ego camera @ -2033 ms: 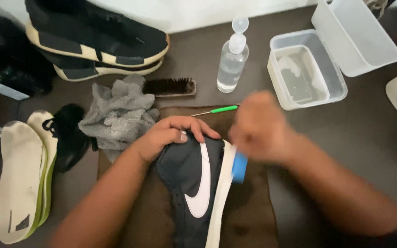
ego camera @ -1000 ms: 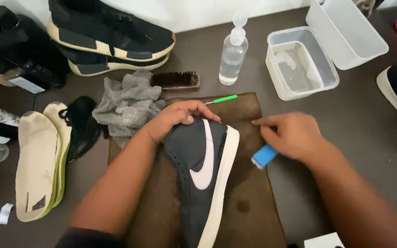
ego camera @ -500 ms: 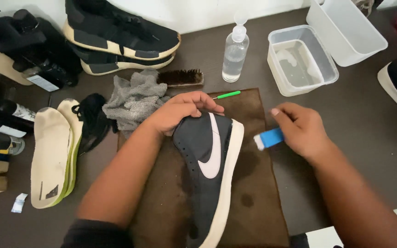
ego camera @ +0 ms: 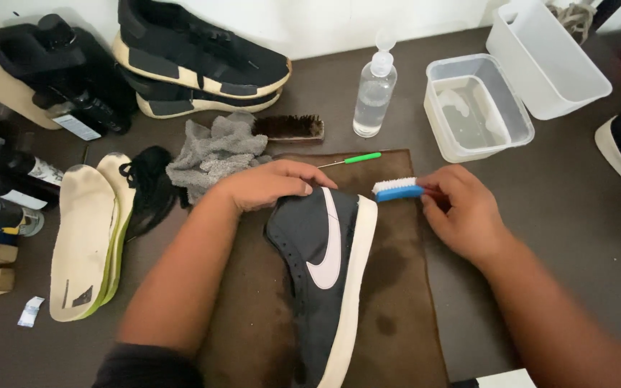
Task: The person scrubs the white midsole of a black Nike sneaker with a blue brush, wipes the area with a gray cloth, and repeats the scrubbing and wiping cycle. The person dips the brush into a water container between scrubbing passes.
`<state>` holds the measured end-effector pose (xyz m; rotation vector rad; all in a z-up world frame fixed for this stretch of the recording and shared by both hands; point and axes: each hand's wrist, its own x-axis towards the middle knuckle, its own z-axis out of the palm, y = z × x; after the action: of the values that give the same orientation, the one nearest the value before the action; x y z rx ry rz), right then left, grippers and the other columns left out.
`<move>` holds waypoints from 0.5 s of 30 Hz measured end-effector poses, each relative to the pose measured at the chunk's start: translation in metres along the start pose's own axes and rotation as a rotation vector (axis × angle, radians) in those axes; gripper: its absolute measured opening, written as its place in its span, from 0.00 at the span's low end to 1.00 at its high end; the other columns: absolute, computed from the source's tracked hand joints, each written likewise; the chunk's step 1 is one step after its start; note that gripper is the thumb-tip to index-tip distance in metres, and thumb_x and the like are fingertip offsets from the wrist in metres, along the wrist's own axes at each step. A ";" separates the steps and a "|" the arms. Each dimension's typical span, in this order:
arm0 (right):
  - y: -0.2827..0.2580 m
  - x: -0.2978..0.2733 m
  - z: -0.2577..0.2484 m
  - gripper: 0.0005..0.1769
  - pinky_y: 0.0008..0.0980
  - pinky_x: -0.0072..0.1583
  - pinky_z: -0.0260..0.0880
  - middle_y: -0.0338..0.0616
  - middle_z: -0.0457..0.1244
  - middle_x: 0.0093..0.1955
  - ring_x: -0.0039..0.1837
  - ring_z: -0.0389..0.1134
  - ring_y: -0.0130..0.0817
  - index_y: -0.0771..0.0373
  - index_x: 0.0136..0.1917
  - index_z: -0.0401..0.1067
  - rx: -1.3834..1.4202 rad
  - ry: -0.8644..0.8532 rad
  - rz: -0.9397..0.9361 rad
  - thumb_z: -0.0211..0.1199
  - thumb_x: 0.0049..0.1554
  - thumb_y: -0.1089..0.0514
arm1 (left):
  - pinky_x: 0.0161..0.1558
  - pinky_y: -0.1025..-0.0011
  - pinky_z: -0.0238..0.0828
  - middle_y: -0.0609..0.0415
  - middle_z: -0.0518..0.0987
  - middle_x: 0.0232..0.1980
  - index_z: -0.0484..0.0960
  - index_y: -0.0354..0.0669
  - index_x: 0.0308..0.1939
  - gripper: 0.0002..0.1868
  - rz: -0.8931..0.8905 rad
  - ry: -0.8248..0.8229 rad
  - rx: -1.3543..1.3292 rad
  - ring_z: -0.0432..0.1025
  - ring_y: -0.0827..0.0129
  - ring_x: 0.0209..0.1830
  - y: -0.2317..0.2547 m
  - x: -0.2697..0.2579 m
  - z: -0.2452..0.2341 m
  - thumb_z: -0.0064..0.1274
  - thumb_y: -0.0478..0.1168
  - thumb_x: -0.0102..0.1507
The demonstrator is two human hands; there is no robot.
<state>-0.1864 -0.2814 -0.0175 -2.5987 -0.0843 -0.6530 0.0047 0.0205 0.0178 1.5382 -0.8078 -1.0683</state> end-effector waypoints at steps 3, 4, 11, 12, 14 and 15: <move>0.009 0.004 0.007 0.12 0.40 0.51 0.74 0.41 0.66 0.47 0.50 0.71 0.45 0.60 0.54 0.77 -0.059 0.037 -0.135 0.68 0.55 0.64 | 0.44 0.56 0.79 0.42 0.84 0.42 0.86 0.39 0.55 0.22 0.032 0.014 0.104 0.78 0.57 0.40 0.011 -0.005 0.000 0.46 0.36 0.59; 0.010 0.004 0.008 0.12 0.40 0.51 0.74 0.41 0.66 0.47 0.50 0.71 0.45 0.60 0.54 0.77 -0.059 0.035 -0.140 0.68 0.55 0.64 | 0.44 0.56 0.79 0.42 0.84 0.42 0.86 0.39 0.55 0.22 0.033 0.019 0.102 0.78 0.57 0.40 0.014 -0.006 0.000 0.46 0.36 0.59; -0.002 0.014 -0.002 0.15 0.45 0.52 0.70 0.43 0.66 0.46 0.50 0.70 0.49 0.62 0.53 0.78 -0.131 0.109 -0.324 0.69 0.50 0.63 | 0.51 0.55 0.77 0.48 0.85 0.45 0.88 0.47 0.50 0.22 -0.116 0.152 0.456 0.78 0.57 0.46 0.028 -0.012 0.013 0.44 0.46 0.61; -0.003 0.017 -0.004 0.15 0.45 0.54 0.69 0.42 0.67 0.47 0.52 0.70 0.48 0.62 0.54 0.79 -0.122 0.139 -0.347 0.69 0.52 0.62 | 0.51 0.56 0.77 0.51 0.85 0.46 0.88 0.50 0.52 0.23 -0.133 0.184 0.584 0.79 0.57 0.47 0.032 -0.014 0.015 0.43 0.50 0.62; -0.023 0.032 -0.002 0.14 0.44 0.57 0.68 0.46 0.67 0.51 0.53 0.69 0.47 0.62 0.56 0.78 -0.072 0.146 -0.394 0.66 0.56 0.61 | 0.46 0.55 0.71 0.50 0.84 0.43 0.84 0.48 0.41 0.19 -0.156 0.205 0.713 0.77 0.56 0.44 0.037 -0.012 0.022 0.38 0.48 0.61; -0.033 0.039 0.000 0.13 0.43 0.60 0.67 0.50 0.67 0.55 0.54 0.69 0.46 0.63 0.58 0.78 -0.025 0.152 -0.429 0.64 0.60 0.60 | 0.40 0.54 0.65 0.49 0.83 0.41 0.80 0.45 0.31 0.18 -0.181 0.212 0.842 0.74 0.55 0.41 0.040 -0.011 0.025 0.33 0.46 0.61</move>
<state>-0.1571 -0.2543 0.0142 -2.5609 -0.5998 -1.0012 -0.0212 0.0118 0.0577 2.4206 -1.0490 -0.6844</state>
